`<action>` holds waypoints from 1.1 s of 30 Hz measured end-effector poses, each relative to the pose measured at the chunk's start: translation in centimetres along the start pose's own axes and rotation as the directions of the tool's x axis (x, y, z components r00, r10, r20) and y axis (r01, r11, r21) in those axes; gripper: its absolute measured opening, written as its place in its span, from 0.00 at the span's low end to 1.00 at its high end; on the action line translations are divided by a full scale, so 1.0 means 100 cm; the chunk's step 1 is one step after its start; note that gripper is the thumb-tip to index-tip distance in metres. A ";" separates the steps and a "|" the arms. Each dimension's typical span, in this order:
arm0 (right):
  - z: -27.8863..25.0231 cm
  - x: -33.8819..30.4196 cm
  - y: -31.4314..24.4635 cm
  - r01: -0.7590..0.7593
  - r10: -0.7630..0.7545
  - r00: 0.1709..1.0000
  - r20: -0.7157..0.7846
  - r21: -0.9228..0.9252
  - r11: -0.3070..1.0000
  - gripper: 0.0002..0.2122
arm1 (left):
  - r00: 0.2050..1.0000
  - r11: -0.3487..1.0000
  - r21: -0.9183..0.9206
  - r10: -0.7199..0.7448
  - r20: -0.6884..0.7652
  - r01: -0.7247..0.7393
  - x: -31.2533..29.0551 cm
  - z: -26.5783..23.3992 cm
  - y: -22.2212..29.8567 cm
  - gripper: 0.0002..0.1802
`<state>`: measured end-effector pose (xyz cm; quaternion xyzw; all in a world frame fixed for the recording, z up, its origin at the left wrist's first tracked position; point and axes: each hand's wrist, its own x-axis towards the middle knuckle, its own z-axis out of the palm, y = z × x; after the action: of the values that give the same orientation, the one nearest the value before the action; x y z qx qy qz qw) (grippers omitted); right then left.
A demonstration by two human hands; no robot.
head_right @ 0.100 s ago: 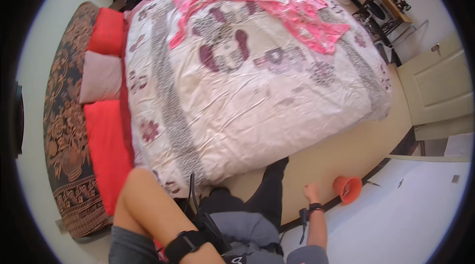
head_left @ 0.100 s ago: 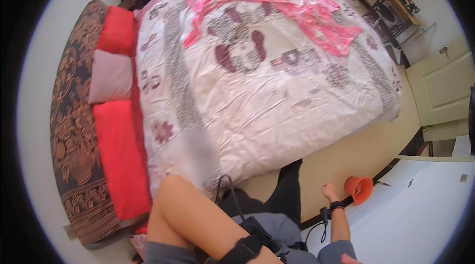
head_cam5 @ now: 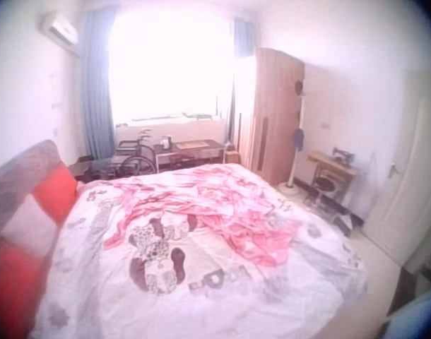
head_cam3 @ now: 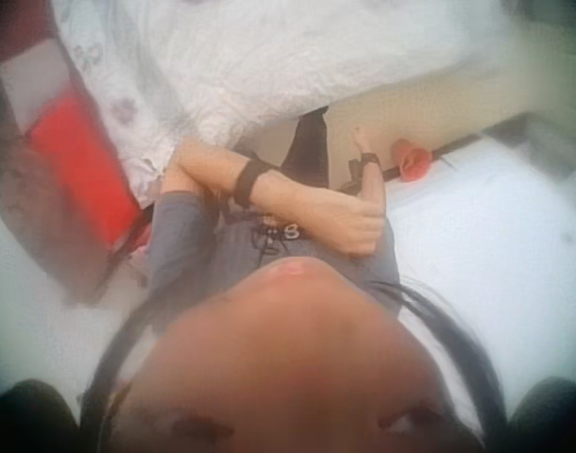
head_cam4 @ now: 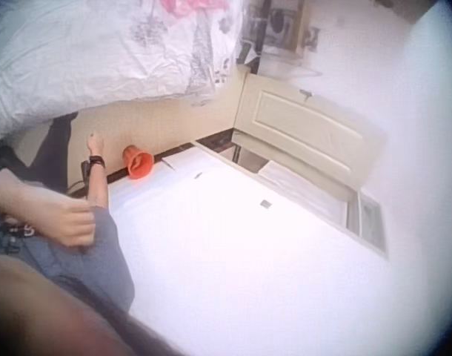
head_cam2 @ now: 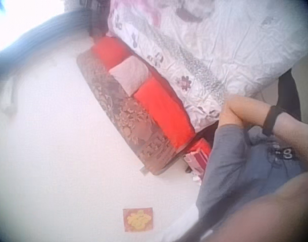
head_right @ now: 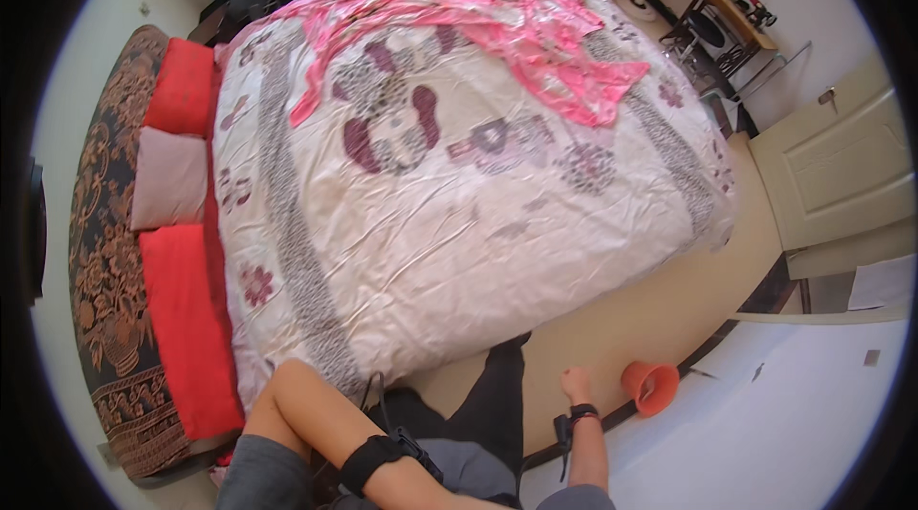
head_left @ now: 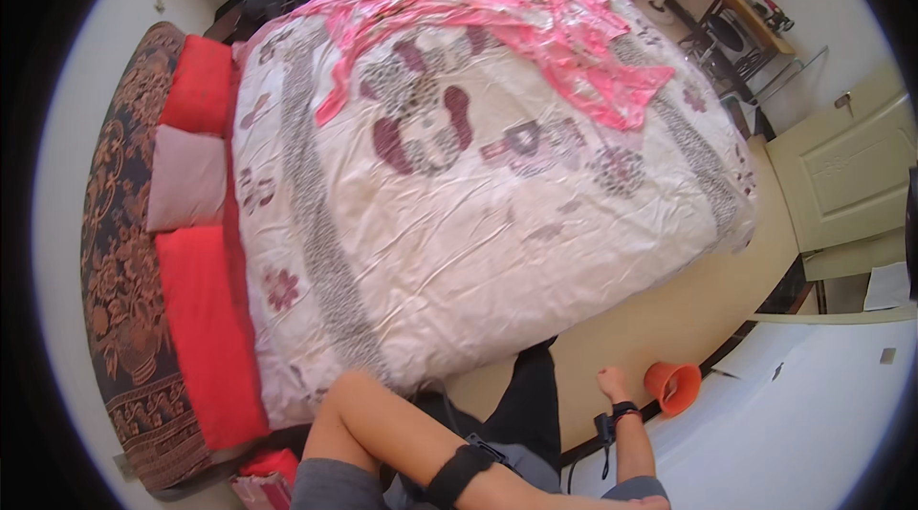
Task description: The person folds a pink floral garment on a bed by laying it flat, folding the sides and bottom inward, and smoothing it by hand before placing the finished rectangle on a nightstand.
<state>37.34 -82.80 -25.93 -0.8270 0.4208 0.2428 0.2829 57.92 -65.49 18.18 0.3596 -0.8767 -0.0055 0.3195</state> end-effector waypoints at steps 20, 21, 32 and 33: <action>-0.367 0.631 -0.101 0.381 0.294 0.870 -0.397 0.918 0.112 0.18 | -0.466 -0.354 0.397 -0.854 0.231 0.847 -0.208 0.371 -0.425 0.38; -0.378 0.647 -0.101 0.377 0.279 0.877 -0.392 0.920 0.109 0.18 | -0.479 -0.370 0.398 -0.849 0.222 0.840 -0.207 0.378 -0.429 0.38; -0.394 0.549 -0.178 0.263 -0.538 0.830 -0.150 0.955 0.139 0.05 | -0.506 -0.629 -0.004 -0.629 0.590 0.777 -0.187 0.314 -0.488 0.32; -0.393 0.507 -0.166 0.184 -0.585 0.810 -0.034 0.963 0.199 0.04 | -0.475 -0.723 -0.340 -0.666 0.575 0.602 -0.173 0.296 -0.497 0.35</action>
<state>84.34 -129.44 -25.60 -0.5254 0.1988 0.0106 0.8273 81.67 -97.83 -26.85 0.7717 0.0009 -0.5708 0.2805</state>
